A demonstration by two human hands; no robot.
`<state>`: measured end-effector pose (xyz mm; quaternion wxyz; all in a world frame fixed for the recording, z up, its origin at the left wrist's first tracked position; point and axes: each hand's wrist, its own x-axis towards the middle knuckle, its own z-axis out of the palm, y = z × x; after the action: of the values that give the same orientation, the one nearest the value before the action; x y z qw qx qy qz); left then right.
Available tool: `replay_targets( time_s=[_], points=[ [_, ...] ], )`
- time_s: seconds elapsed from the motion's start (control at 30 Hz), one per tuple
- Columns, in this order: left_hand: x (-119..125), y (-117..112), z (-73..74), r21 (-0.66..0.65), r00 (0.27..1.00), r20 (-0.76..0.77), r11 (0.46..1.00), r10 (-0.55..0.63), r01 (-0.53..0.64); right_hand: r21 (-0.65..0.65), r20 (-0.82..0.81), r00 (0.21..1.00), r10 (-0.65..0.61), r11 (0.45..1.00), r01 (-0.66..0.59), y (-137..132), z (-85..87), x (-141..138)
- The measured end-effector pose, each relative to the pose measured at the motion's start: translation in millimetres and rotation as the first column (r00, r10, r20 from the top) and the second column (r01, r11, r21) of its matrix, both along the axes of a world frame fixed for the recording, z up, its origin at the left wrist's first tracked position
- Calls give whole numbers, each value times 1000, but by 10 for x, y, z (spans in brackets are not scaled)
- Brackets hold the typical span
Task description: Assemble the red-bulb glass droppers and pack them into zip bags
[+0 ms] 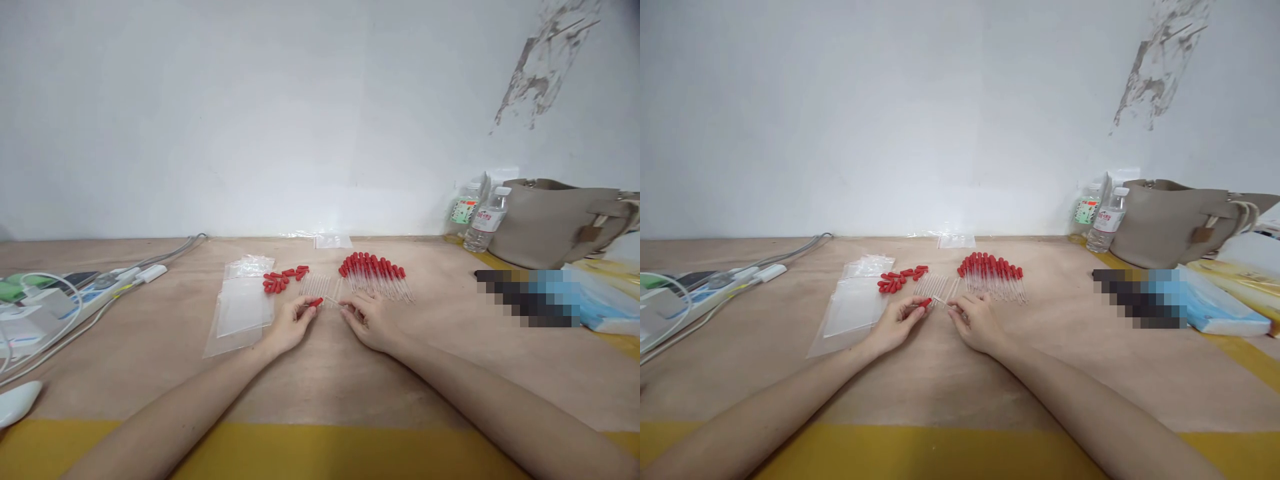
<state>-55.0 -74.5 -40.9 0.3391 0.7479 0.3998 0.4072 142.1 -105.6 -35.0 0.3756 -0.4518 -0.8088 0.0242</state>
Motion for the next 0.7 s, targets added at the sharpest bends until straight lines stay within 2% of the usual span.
replay_targets(
  time_s=[0.17, 0.47, 0.57, 0.7],
  points=[
    [10, -9, 8, -71, 998, 52, 997, -20, 24, 11, 18, 1000, 17, 1000, -17, -7, -9, -33],
    [7, -15, 46, -7, 1000, 20, 1000, -5, 5, 15, -18, 994, 104, 995, -103, -23, -32, -94],
    [-33, -17, 62, 49, 999, -31, 999, -9, 10, 13, 13, 990, 140, 990, -140, -12, -27, -53],
    [-67, -50, 99, 124, 984, -166, 989, -65, 86, 27, 128, 979, 161, 986, -166, 3, 2, 46]
  ],
)
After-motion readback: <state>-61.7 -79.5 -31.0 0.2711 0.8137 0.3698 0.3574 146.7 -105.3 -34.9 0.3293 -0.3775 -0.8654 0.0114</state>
